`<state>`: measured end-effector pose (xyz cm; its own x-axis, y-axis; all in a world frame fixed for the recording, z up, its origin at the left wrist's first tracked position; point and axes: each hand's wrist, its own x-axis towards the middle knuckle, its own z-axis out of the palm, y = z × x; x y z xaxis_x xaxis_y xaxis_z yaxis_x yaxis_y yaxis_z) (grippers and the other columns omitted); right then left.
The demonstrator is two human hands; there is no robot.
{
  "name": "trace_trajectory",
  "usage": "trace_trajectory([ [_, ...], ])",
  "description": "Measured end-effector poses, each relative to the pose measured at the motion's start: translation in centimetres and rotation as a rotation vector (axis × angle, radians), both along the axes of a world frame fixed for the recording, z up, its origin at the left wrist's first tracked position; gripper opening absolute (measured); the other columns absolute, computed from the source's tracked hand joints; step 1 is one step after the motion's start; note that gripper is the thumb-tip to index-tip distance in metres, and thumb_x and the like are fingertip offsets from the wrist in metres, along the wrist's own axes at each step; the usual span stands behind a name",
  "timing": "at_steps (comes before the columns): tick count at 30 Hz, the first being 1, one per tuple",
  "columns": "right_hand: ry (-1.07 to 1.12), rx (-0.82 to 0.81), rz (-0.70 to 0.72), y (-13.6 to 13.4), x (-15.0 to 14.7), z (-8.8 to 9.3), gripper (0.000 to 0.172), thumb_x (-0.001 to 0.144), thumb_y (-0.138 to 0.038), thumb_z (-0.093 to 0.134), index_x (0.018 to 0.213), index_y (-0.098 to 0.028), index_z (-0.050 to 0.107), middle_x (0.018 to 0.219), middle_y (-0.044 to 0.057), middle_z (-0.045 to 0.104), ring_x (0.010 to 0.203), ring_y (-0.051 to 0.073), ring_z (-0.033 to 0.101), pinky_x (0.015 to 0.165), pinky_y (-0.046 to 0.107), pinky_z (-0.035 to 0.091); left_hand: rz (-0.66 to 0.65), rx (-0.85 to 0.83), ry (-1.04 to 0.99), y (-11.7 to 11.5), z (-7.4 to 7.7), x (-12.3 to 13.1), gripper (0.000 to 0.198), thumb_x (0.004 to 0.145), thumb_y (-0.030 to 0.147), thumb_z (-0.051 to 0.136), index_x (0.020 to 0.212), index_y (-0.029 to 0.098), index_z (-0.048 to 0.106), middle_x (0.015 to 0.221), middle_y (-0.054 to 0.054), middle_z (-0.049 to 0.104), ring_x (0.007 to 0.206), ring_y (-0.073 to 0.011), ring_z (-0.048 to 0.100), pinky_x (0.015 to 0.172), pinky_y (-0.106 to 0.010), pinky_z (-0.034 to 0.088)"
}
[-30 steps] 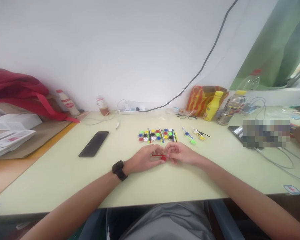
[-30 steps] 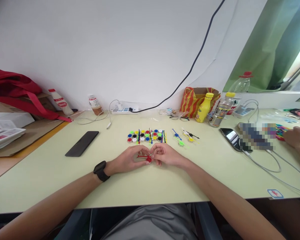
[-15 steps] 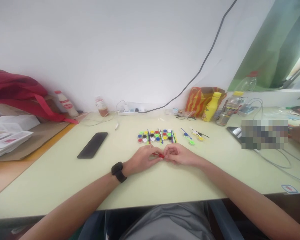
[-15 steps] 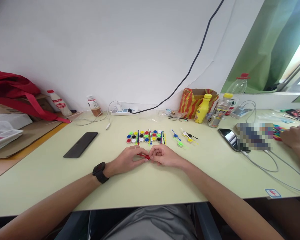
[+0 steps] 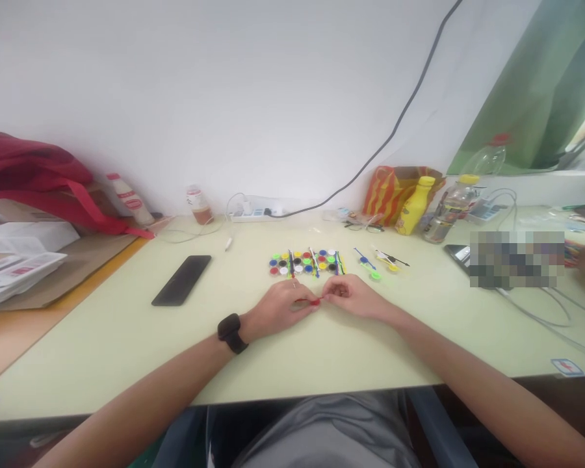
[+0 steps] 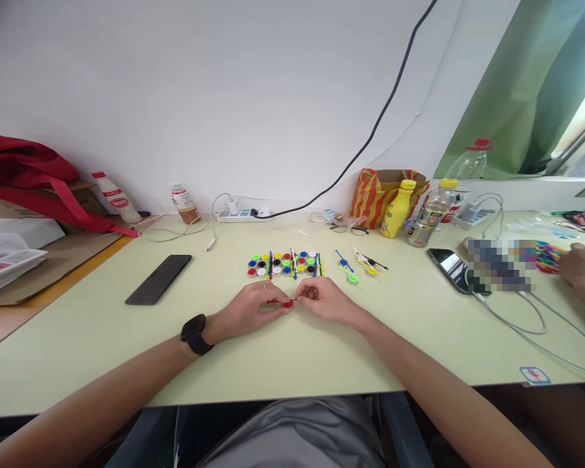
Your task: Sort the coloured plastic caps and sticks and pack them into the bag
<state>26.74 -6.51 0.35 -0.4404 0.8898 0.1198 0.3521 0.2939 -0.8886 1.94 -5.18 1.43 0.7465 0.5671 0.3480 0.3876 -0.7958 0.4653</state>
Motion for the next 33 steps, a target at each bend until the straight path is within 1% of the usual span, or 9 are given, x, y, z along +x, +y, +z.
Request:
trace_trajectory([
  [12, -0.101, 0.097, -0.020, -0.6, 0.1, 0.1, 0.010, 0.090, -0.023, 0.062, 0.091, -0.019, 0.071, 0.083, 0.003, 0.069, 0.071, 0.016, 0.060, 0.065, 0.029, 0.048, -0.023, 0.085, 0.100, -0.7, 0.3, 0.0, 0.017, 0.099, 0.040, 0.062, 0.110, 0.027, 0.067, 0.117, -0.005, 0.072, 0.108, -0.0260, 0.066, 0.095, -0.042, 0.048],
  [17, -0.118, 0.157, -0.140, -1.0, 0.5, 0.4, 0.031, 0.094, -0.032, 0.060, 0.123, -0.021, 0.066, 0.106, 0.008, 0.069, 0.078, 0.017, 0.064, 0.068, 0.031, 0.054, 0.032, 0.004, -0.040, -0.8, 0.4, -0.2, 0.037, 0.096, 0.042, 0.067, 0.129, 0.028, 0.059, 0.132, -0.008, 0.065, 0.122, -0.0279, 0.060, 0.107, -0.045, 0.047],
  [20, -0.112, 0.191, -0.212, -1.3, 0.4, 0.9, 0.043, 0.097, -0.040, 0.058, 0.137, -0.024, 0.059, 0.113, 0.008, 0.063, 0.074, 0.016, 0.060, 0.065, 0.032, 0.053, 0.113, -0.055, -0.092, -0.5, 0.4, -0.3, 0.035, 0.101, 0.042, 0.059, 0.134, 0.029, 0.056, 0.134, -0.007, 0.063, 0.122, -0.0272, 0.059, 0.107, -0.046, 0.047],
  [21, -0.110, 0.193, -0.219, -1.4, 0.4, 1.1, 0.039, 0.098, -0.044, 0.057, 0.131, -0.024, 0.062, 0.111, 0.007, 0.062, 0.073, 0.015, 0.057, 0.065, 0.032, 0.052, 0.133, -0.075, -0.108, -0.3, 0.3, -0.4, 0.032, 0.103, 0.041, 0.055, 0.133, 0.029, 0.056, 0.133, -0.007, 0.063, 0.121, -0.0262, 0.059, 0.107, -0.045, 0.047],
  [23, -0.091, 0.151, -0.191, -1.5, 0.3, 1.5, 0.035, 0.100, -0.052, 0.053, 0.098, -0.021, 0.070, 0.099, 0.005, 0.059, 0.070, 0.014, 0.052, 0.066, 0.032, 0.049, 0.167, -0.098, -0.152, -0.1, 0.3, -0.4, 0.027, 0.107, 0.039, 0.048, 0.130, 0.029, 0.058, 0.130, -0.006, 0.064, 0.120, -0.0243, 0.059, 0.108, -0.044, 0.046],
  [26, 0.031, 0.055, -0.139, -1.3, 0.4, 2.1, 0.062, 0.103, -0.060, 0.043, 0.055, -0.020, 0.046, 0.074, 0.002, 0.047, 0.067, 0.014, 0.046, 0.067, 0.031, 0.044, 0.218, -0.102, -0.210, 0.0, 0.3, -0.5, 0.026, 0.109, 0.037, 0.044, 0.126, 0.028, 0.060, 0.126, -0.005, 0.064, 0.119, -0.0228, 0.058, 0.109, -0.043, 0.044],
  [28, 0.109, 0.052, -0.168, -0.9, 0.7, 2.3, 0.067, 0.104, -0.060, 0.040, 0.051, -0.020, 0.039, 0.070, 0.001, 0.044, 0.069, 0.015, 0.047, 0.070, 0.032, 0.043, 0.238, -0.107, -0.217, 0.1, 0.3, -0.4, 0.026, 0.109, 0.038, 0.044, 0.125, 0.028, 0.061, 0.125, -0.005, 0.065, 0.118, -0.0224, 0.059, 0.109, -0.042, 0.044],
  [30, 0.087, 0.082, -0.209, -0.5, 1.0, 2.2, 0.064, 0.105, -0.059, 0.041, 0.055, -0.020, 0.049, 0.072, 0.002, 0.049, 0.071, 0.016, 0.050, 0.071, 0.032, 0.042, 0.244, -0.107, -0.212, 0.2, 0.2, -0.4, 0.026, 0.108, 0.038, 0.045, 0.125, 0.028, 0.062, 0.124, -0.005, 0.065, 0.117, -0.0222, 0.059, 0.108, -0.042, 0.045],
  [33, -0.042, 0.137, -0.203, -0.3, 1.1, 1.7, 0.047, 0.103, -0.055, 0.047, 0.077, -0.020, 0.064, 0.077, 0.002, 0.058, 0.069, 0.016, 0.050, 0.065, 0.031, 0.040, 0.235, -0.088, -0.211, 0.5, 0.0, -0.4, 0.025, 0.107, 0.039, 0.049, 0.124, 0.027, 0.063, 0.122, -0.005, 0.067, 0.114, -0.0224, 0.060, 0.105, -0.042, 0.046],
])
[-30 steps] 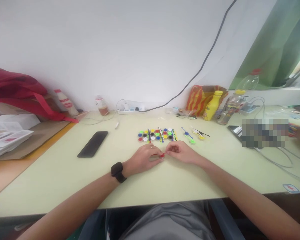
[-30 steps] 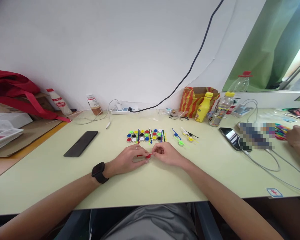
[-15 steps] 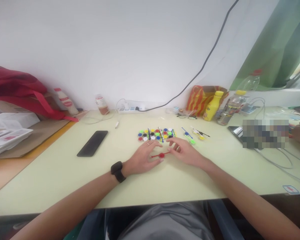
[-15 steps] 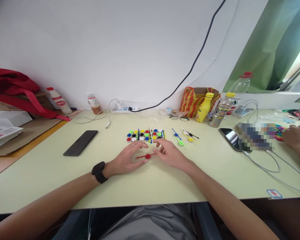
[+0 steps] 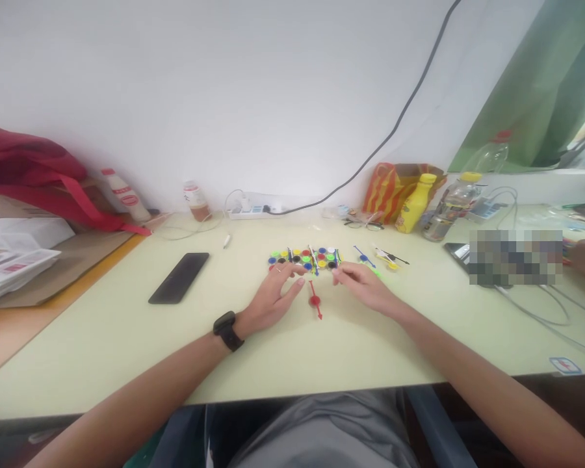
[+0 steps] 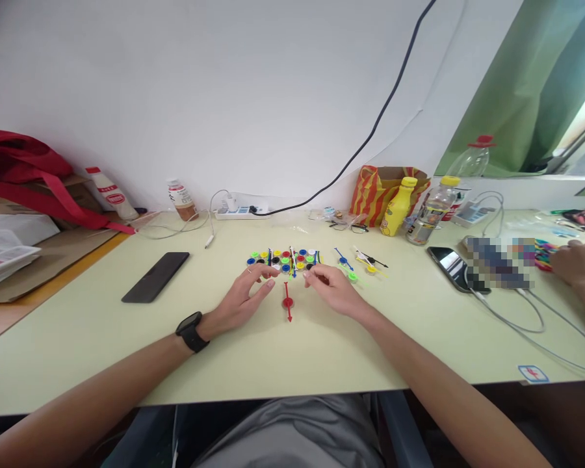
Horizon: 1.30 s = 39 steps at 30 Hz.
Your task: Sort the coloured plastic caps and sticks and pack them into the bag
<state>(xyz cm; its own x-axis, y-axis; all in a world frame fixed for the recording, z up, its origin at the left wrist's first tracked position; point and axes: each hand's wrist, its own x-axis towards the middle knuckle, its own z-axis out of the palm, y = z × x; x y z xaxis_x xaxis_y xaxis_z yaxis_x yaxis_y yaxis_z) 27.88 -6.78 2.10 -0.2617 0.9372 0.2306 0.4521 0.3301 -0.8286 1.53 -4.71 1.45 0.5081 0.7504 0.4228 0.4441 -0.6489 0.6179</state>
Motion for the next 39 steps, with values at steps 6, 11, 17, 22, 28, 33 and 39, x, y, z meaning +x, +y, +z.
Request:
trace_trajectory([
  [6, -0.097, 0.084, 0.083, -0.3, -0.6, -1.2, 0.028, 0.101, -0.043, 0.053, 0.111, -0.021, 0.067, 0.082, 0.002, 0.061, 0.066, 0.015, 0.050, 0.062, 0.030, 0.041, -0.116, -0.026, 0.086, -0.3, 0.7, -0.1, 0.024, 0.104, 0.042, 0.052, 0.111, 0.026, 0.069, 0.112, -0.004, 0.073, 0.103, -0.0231, 0.064, 0.098, -0.041, 0.049],
  [11, -0.144, 0.125, 0.085, -0.3, -0.4, -1.4, 0.031, 0.101, -0.040, 0.053, 0.121, -0.022, 0.068, 0.091, 0.006, 0.064, 0.075, 0.018, 0.054, 0.066, 0.032, 0.044, -0.272, -0.101, 0.117, -1.1, 1.6, -0.1, 0.030, 0.104, 0.044, 0.054, 0.126, 0.028, 0.067, 0.117, -0.006, 0.074, 0.112, -0.0258, 0.063, 0.100, -0.044, 0.051],
  [17, -0.170, 0.106, 0.103, -0.4, -0.3, -1.5, 0.041, 0.103, -0.044, 0.050, 0.137, -0.023, 0.063, 0.097, 0.006, 0.064, 0.078, 0.019, 0.055, 0.070, 0.032, 0.045, -0.200, -0.056, 0.104, -0.7, 1.1, -0.1, 0.031, 0.104, 0.044, 0.052, 0.128, 0.029, 0.065, 0.126, -0.006, 0.070, 0.116, -0.0253, 0.063, 0.106, -0.044, 0.048],
  [22, -0.086, 0.058, 0.042, -0.3, -0.6, -1.0, 0.057, 0.105, -0.056, 0.043, 0.065, -0.019, 0.058, 0.077, 0.003, 0.051, 0.068, 0.016, 0.051, 0.068, 0.032, 0.043, -0.088, -0.020, 0.039, -0.3, 0.7, -0.1, 0.030, 0.108, 0.041, 0.044, 0.125, 0.026, 0.064, 0.129, -0.006, 0.068, 0.120, -0.0251, 0.059, 0.109, -0.044, 0.044],
  [28, -0.037, 0.108, -0.055, 0.2, -0.2, -0.7, 0.065, 0.104, -0.063, 0.040, 0.055, -0.020, 0.043, 0.071, 0.002, 0.046, 0.063, 0.016, 0.047, 0.063, 0.032, 0.041, -0.046, 0.013, 0.016, -0.4, 0.9, -0.1, 0.028, 0.108, 0.041, 0.044, 0.123, 0.026, 0.064, 0.128, -0.005, 0.067, 0.122, -0.0243, 0.057, 0.111, -0.043, 0.042],
  [33, -0.259, 0.209, 0.061, -0.3, 0.2, -0.3, 0.046, 0.105, -0.054, 0.043, 0.077, -0.021, 0.060, 0.081, 0.004, 0.058, 0.073, 0.018, 0.055, 0.070, 0.033, 0.042, -0.063, 0.019, 0.016, 0.0, 0.4, -0.2, 0.036, 0.110, 0.043, 0.035, 0.125, 0.026, 0.064, 0.128, -0.006, 0.067, 0.121, -0.0244, 0.056, 0.110, -0.043, 0.041],
  [39, -0.333, 0.151, 0.195, -0.2, 1.9, 0.6, 0.041, 0.107, -0.051, 0.039, 0.098, -0.023, 0.066, 0.091, 0.006, 0.068, 0.081, 0.021, 0.059, 0.076, 0.033, 0.043, -0.161, 0.047, 0.050, 0.6, 0.0, -0.9, 0.066, 0.102, 0.071, 0.024, 0.137, 0.028, 0.060, 0.136, -0.011, 0.063, 0.123, -0.0304, 0.052, 0.111, -0.047, 0.039],
])
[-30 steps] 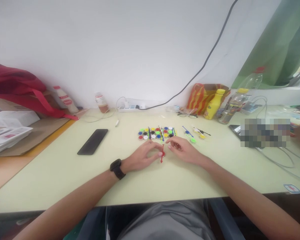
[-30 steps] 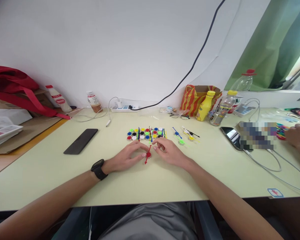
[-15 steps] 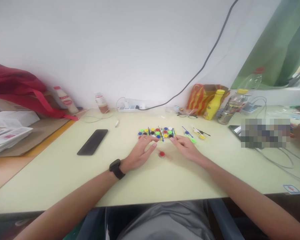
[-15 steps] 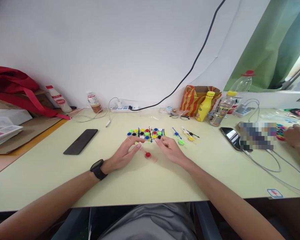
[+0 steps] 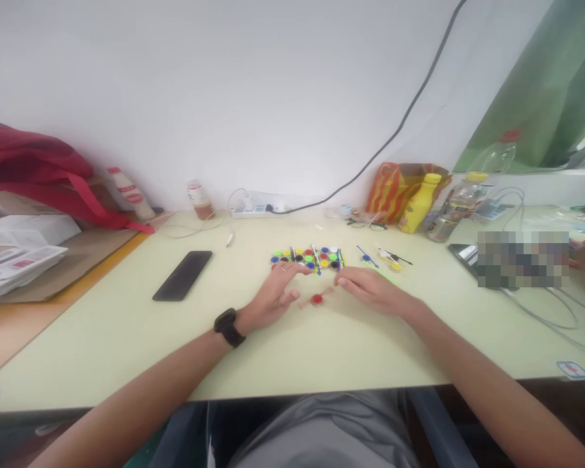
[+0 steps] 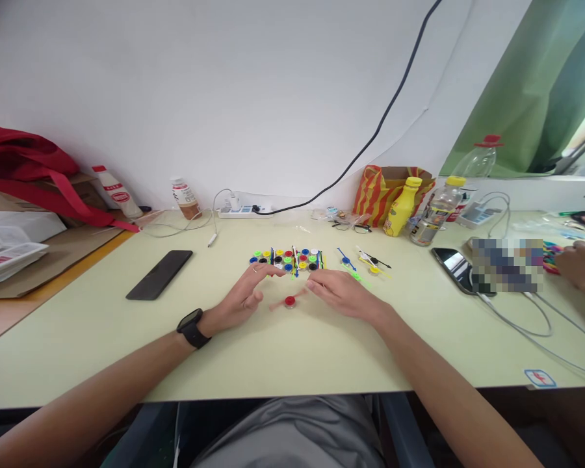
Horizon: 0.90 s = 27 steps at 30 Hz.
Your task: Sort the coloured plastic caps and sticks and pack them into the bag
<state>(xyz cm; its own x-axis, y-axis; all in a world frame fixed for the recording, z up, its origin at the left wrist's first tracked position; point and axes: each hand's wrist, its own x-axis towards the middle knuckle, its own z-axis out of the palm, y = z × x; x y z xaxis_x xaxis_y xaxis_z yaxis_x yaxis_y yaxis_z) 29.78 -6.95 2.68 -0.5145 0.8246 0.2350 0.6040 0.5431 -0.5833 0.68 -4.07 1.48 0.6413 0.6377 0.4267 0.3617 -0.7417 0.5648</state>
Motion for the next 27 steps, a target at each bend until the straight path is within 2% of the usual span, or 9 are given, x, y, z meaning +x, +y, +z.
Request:
trace_trajectory([
  [4, -0.043, -0.089, 0.042, 0.9, 1.0, -0.4, 0.042, 0.088, -0.062, 0.069, 0.098, -0.022, 0.069, 0.084, 0.003, 0.065, 0.074, 0.020, 0.057, 0.068, 0.030, 0.040, 0.010, 0.007, 0.059, -0.1, 0.5, -0.2, 0.064, 0.104, 0.068, 0.019, 0.136, 0.030, 0.060, 0.133, -0.009, 0.064, 0.120, -0.0304, 0.053, 0.109, -0.048, 0.039],
  [6, -0.059, -0.121, 0.084, 1.2, 1.3, -0.6, 0.049, 0.073, -0.061, 0.084, 0.097, -0.021, 0.069, 0.085, 0.003, 0.064, 0.075, 0.020, 0.056, 0.067, 0.029, 0.040, 0.013, 0.005, 0.046, -0.2, 0.6, -0.3, 0.060, 0.106, 0.063, 0.018, 0.134, 0.029, 0.060, 0.131, -0.009, 0.064, 0.119, -0.0293, 0.053, 0.108, -0.047, 0.040],
  [8, -0.058, -0.156, 0.152, 1.1, 1.5, -0.4, 0.048, 0.069, -0.057, 0.088, 0.094, -0.021, 0.069, 0.086, 0.003, 0.064, 0.077, 0.020, 0.055, 0.068, 0.029, 0.040, 0.024, -0.004, 0.021, -0.3, 0.6, -0.2, 0.053, 0.107, 0.059, 0.025, 0.132, 0.028, 0.060, 0.131, -0.008, 0.064, 0.118, -0.0286, 0.054, 0.107, -0.045, 0.042],
  [11, -0.029, -0.170, 0.176, 0.8, 1.9, 0.2, 0.037, 0.083, -0.056, 0.075, 0.081, -0.021, 0.063, 0.077, 0.002, 0.059, 0.071, 0.018, 0.050, 0.066, 0.029, 0.038, 0.082, -0.026, -0.007, -0.2, 0.3, 0.0, 0.039, 0.106, 0.052, 0.041, 0.129, 0.026, 0.061, 0.129, -0.008, 0.065, 0.119, -0.0273, 0.054, 0.105, -0.043, 0.045],
  [14, 0.032, -0.169, 0.173, 0.7, 2.4, 0.8, 0.046, 0.101, -0.057, 0.043, 0.073, -0.022, 0.054, 0.073, 0.002, 0.053, 0.068, 0.018, 0.046, 0.068, 0.031, 0.039, 0.167, -0.030, -0.024, -0.2, 0.0, 0.4, 0.028, 0.106, 0.043, 0.048, 0.122, 0.026, 0.063, 0.122, -0.007, 0.067, 0.118, -0.0254, 0.056, 0.105, -0.043, 0.046],
  [17, 0.050, -0.160, 0.171, 1.0, 2.7, 1.0, 0.048, 0.105, -0.054, 0.032, 0.076, -0.022, 0.052, 0.075, 0.003, 0.054, 0.069, 0.018, 0.047, 0.069, 0.032, 0.039, 0.207, -0.009, -0.056, -0.2, 0.0, 0.6, 0.021, 0.105, 0.037, 0.051, 0.118, 0.026, 0.064, 0.119, -0.005, 0.068, 0.117, -0.0237, 0.058, 0.106, -0.043, 0.046],
  [23, -0.012, 0.062, -0.241, 2.4, 3.4, -0.4, 0.019, 0.097, -0.035, 0.049, 0.093, -0.023, 0.063, 0.090, 0.005, 0.068, 0.084, 0.022, 0.059, 0.076, 0.034, 0.045, 0.190, 0.010, -0.068, -0.4, 0.1, 0.7, 0.020, 0.105, 0.034, 0.051, 0.117, 0.026, 0.065, 0.117, -0.006, 0.069, 0.115, -0.0237, 0.059, 0.105, -0.044, 0.047],
  [25, -0.089, 0.184, -0.418, 3.1, 4.3, -1.3, 0.022, 0.095, -0.038, 0.053, 0.103, -0.023, 0.067, 0.100, 0.009, 0.071, 0.099, 0.028, 0.060, 0.089, 0.042, 0.046, 0.187, 0.013, -0.066, -0.4, 0.2, 0.7, 0.020, 0.105, 0.034, 0.051, 0.117, 0.026, 0.066, 0.117, -0.005, 0.070, 0.114, -0.0236, 0.060, 0.105, -0.044, 0.047],
  [27, -0.215, 0.244, -0.592, 3.7, 5.3, -2.2, 0.037, 0.094, -0.049, 0.056, 0.119, -0.025, 0.067, 0.117, 0.013, 0.069, 0.116, 0.036, 0.055, 0.098, 0.053, 0.043, 0.182, 0.017, -0.066, -0.4, 0.2, 0.7, 0.020, 0.105, 0.034, 0.051, 0.116, 0.025, 0.066, 0.116, -0.006, 0.070, 0.114, -0.0237, 0.060, 0.105, -0.044, 0.048],
])
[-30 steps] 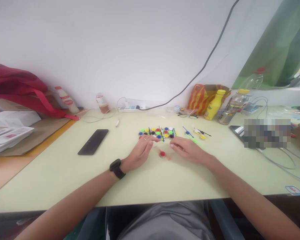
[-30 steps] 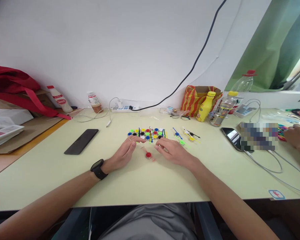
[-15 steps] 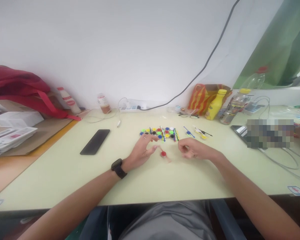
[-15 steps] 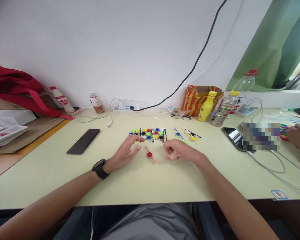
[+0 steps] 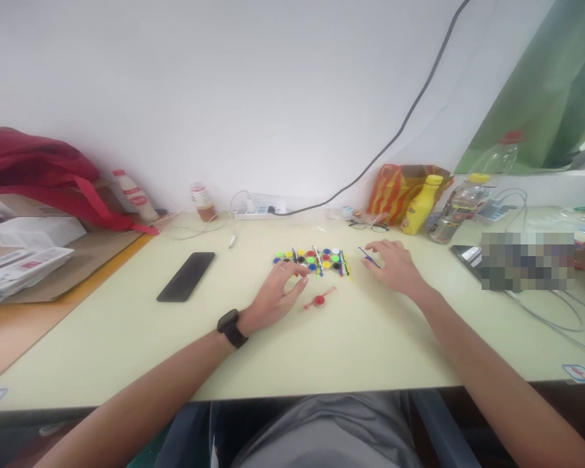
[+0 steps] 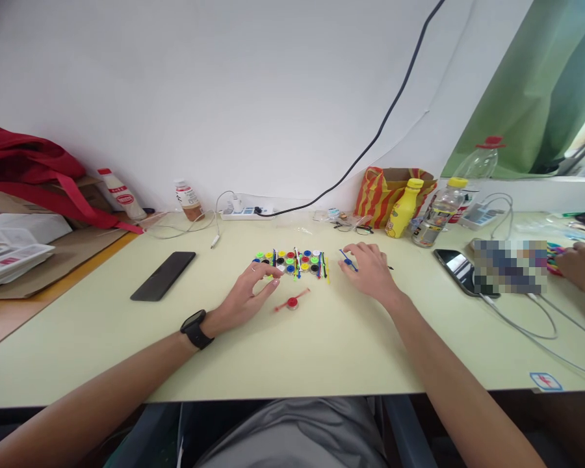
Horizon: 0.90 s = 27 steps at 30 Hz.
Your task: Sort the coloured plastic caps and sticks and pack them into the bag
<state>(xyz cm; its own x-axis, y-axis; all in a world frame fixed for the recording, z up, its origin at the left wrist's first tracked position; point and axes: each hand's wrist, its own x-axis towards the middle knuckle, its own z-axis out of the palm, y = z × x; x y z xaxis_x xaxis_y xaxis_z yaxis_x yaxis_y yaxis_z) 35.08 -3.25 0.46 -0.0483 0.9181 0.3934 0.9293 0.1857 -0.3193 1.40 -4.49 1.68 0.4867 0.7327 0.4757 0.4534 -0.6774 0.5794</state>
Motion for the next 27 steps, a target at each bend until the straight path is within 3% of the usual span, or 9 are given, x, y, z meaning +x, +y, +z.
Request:
trace_trajectory([
  [3, -0.135, -0.078, -0.180, 0.4, 1.4, -1.3, 0.068, 0.089, -0.070, 0.055, 0.144, -0.031, 0.056, 0.145, 0.017, 0.054, 0.133, 0.045, 0.044, 0.103, 0.065, 0.040, -0.007, -0.004, 0.002, 0.0, 0.0, 0.0, 0.020, 0.105, 0.035, 0.051, 0.116, 0.025, 0.066, 0.116, -0.006, 0.070, 0.114, -0.0240, 0.060, 0.104, -0.044, 0.048],
  [6, -0.162, -0.173, -0.208, 0.5, 2.1, -2.2, 0.083, 0.088, -0.079, 0.050, 0.158, -0.038, 0.039, 0.159, 0.016, 0.039, 0.139, 0.045, 0.041, 0.104, 0.064, 0.042, -0.005, -0.004, -0.002, 0.0, 0.0, 0.0, 0.020, 0.105, 0.034, 0.052, 0.116, 0.025, 0.066, 0.116, -0.006, 0.069, 0.114, -0.0237, 0.060, 0.104, -0.044, 0.048],
  [9, -0.141, -0.213, -0.148, 0.8, 2.4, -2.8, 0.069, 0.097, -0.071, 0.040, 0.160, -0.042, 0.035, 0.158, 0.014, 0.042, 0.133, 0.042, 0.049, 0.101, 0.061, 0.045, -0.008, -0.003, -0.006, 0.1, 0.0, -0.1, 0.020, 0.105, 0.033, 0.053, 0.117, 0.025, 0.066, 0.116, -0.006, 0.069, 0.114, -0.0237, 0.060, 0.105, -0.044, 0.048],
  [11, -0.136, -0.203, -0.112, 1.3, 2.7, -3.2, 0.054, 0.104, -0.058, 0.033, 0.154, -0.042, 0.046, 0.150, 0.013, 0.050, 0.128, 0.039, 0.053, 0.100, 0.060, 0.046, -0.017, -0.003, -0.006, 0.1, -0.1, -0.1, 0.019, 0.105, 0.032, 0.053, 0.117, 0.024, 0.066, 0.116, -0.006, 0.070, 0.114, -0.0236, 0.060, 0.105, -0.043, 0.048],
  [14, -0.128, -0.162, -0.073, 1.9, 3.4, -3.8, 0.045, 0.106, -0.043, 0.034, 0.136, -0.034, 0.066, 0.135, 0.013, 0.062, 0.119, 0.036, 0.058, 0.098, 0.056, 0.048, -0.026, 0.001, -0.011, 0.2, -0.2, -0.1, 0.019, 0.105, 0.030, 0.053, 0.117, 0.024, 0.066, 0.115, -0.006, 0.070, 0.113, -0.0230, 0.060, 0.104, -0.042, 0.048],
  [17, -0.110, -0.100, -0.026, 1.9, 4.4, -4.5, 0.040, 0.104, -0.035, 0.040, 0.125, -0.027, 0.073, 0.123, 0.013, 0.068, 0.112, 0.033, 0.062, 0.097, 0.050, 0.050, -0.016, 0.000, -0.019, 0.1, -0.2, -0.1, 0.019, 0.104, 0.030, 0.055, 0.118, 0.025, 0.066, 0.114, -0.005, 0.070, 0.112, -0.0224, 0.061, 0.103, -0.041, 0.049],
  [21, -0.056, -0.011, 0.053, 0.7, 6.1, -5.2, 0.036, 0.103, -0.034, 0.044, 0.120, -0.023, 0.073, 0.113, 0.013, 0.070, 0.107, 0.031, 0.064, 0.097, 0.047, 0.050, -0.023, 0.002, -0.021, 0.1, -0.3, 0.0, 0.019, 0.104, 0.030, 0.055, 0.119, 0.025, 0.066, 0.114, -0.006, 0.070, 0.112, -0.0225, 0.061, 0.103, -0.042, 0.049],
  [27, 0.007, 0.032, 0.117, -2.9, 9.0, -5.2, 0.035, 0.104, -0.038, 0.043, 0.118, -0.020, 0.070, 0.114, 0.014, 0.070, 0.109, 0.031, 0.064, 0.099, 0.049, 0.050, -0.012, 0.005, -0.032, 0.4, -0.6, -0.1, 0.019, 0.103, 0.030, 0.057, 0.119, 0.025, 0.067, 0.112, -0.005, 0.070, 0.111, -0.0221, 0.063, 0.103, -0.041, 0.049],
])
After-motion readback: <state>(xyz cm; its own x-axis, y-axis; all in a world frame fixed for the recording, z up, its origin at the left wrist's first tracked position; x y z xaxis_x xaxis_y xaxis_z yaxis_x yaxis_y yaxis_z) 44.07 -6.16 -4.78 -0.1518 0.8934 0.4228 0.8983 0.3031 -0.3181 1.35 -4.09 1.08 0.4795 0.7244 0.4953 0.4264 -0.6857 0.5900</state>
